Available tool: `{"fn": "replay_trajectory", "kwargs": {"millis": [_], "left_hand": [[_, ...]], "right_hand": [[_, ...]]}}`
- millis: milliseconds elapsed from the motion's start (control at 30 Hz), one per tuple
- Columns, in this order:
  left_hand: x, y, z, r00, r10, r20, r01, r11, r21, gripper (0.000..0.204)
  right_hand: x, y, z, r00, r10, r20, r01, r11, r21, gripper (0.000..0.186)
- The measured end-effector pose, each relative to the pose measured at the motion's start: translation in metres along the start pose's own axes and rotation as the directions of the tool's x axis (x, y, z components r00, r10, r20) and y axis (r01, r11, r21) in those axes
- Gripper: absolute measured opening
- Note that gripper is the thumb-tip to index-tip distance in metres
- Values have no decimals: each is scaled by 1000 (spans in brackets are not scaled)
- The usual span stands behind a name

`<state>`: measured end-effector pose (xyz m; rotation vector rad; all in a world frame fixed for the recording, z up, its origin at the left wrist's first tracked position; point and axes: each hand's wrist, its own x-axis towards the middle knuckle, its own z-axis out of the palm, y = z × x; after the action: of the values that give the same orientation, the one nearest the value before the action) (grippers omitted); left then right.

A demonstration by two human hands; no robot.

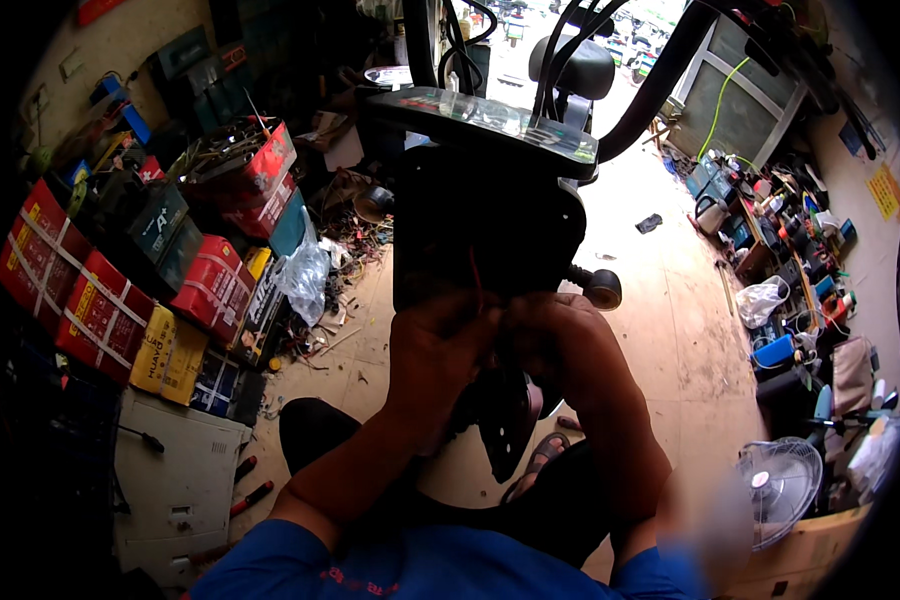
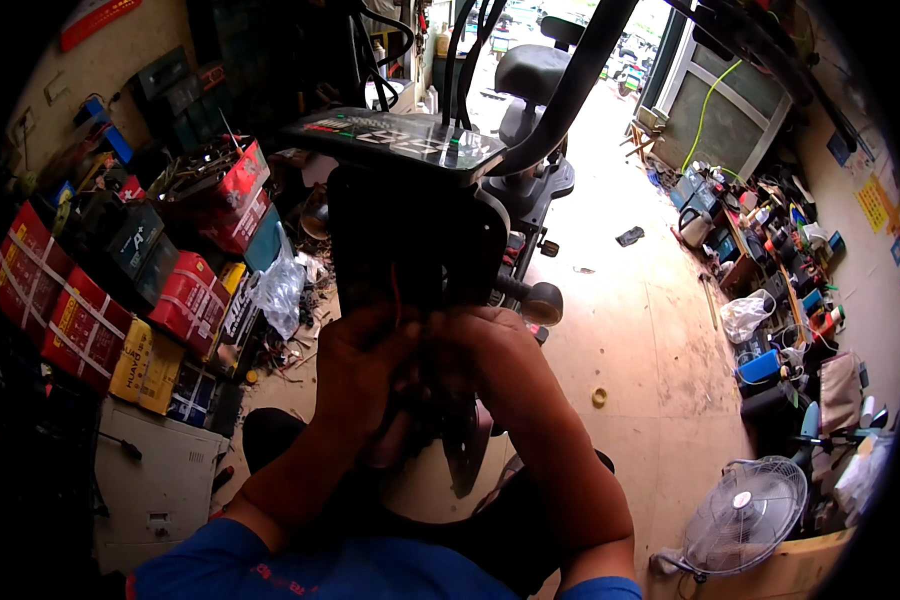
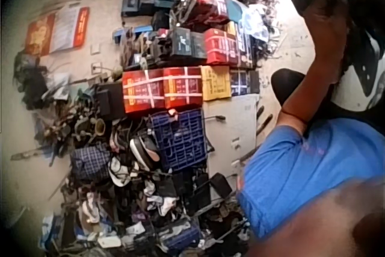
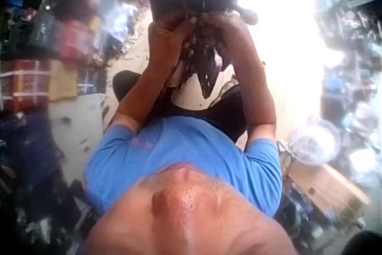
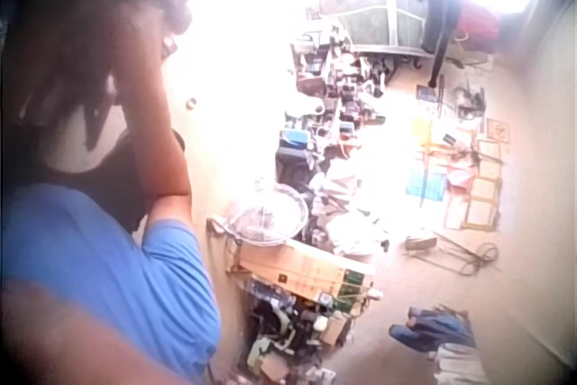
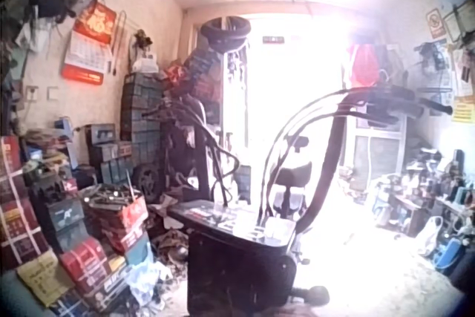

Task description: The person detaches the headlight assembly from an electric scooter and manipulates the internal wiring and connections.

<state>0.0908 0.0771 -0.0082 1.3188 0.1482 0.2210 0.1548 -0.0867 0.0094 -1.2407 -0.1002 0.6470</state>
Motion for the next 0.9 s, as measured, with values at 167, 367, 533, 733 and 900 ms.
{"fn": "replay_trajectory", "kwargs": {"millis": [167, 367, 533, 733, 900], "left_hand": [[1, -1, -1, 1000, -26, -16, 25, 999, -41, 14], [4, -8, -2, 999, 32, 13, -32, 999, -39, 15], [3, -6, 0, 1000, 29, -5, -29, 999, -26, 14], [3, -11, -5, 994, 111, 7, -111, 994, -16, 15], [0, -6, -2, 990, 140, -12, -139, 989, 47, 16]], "right_hand": [[-10, 2, 4, 936, -337, -100, 249, 835, -491, 21], [-15, 12, 4, 420, -840, 343, 495, -104, -863, 34], [-2, 16, -3, 281, -795, 537, 483, -366, -795, 30], [4, 15, 1, 406, -811, 422, 570, -136, -810, 13], [0, 15, 2, 900, -435, 34, 393, 774, -497, 13]]}}
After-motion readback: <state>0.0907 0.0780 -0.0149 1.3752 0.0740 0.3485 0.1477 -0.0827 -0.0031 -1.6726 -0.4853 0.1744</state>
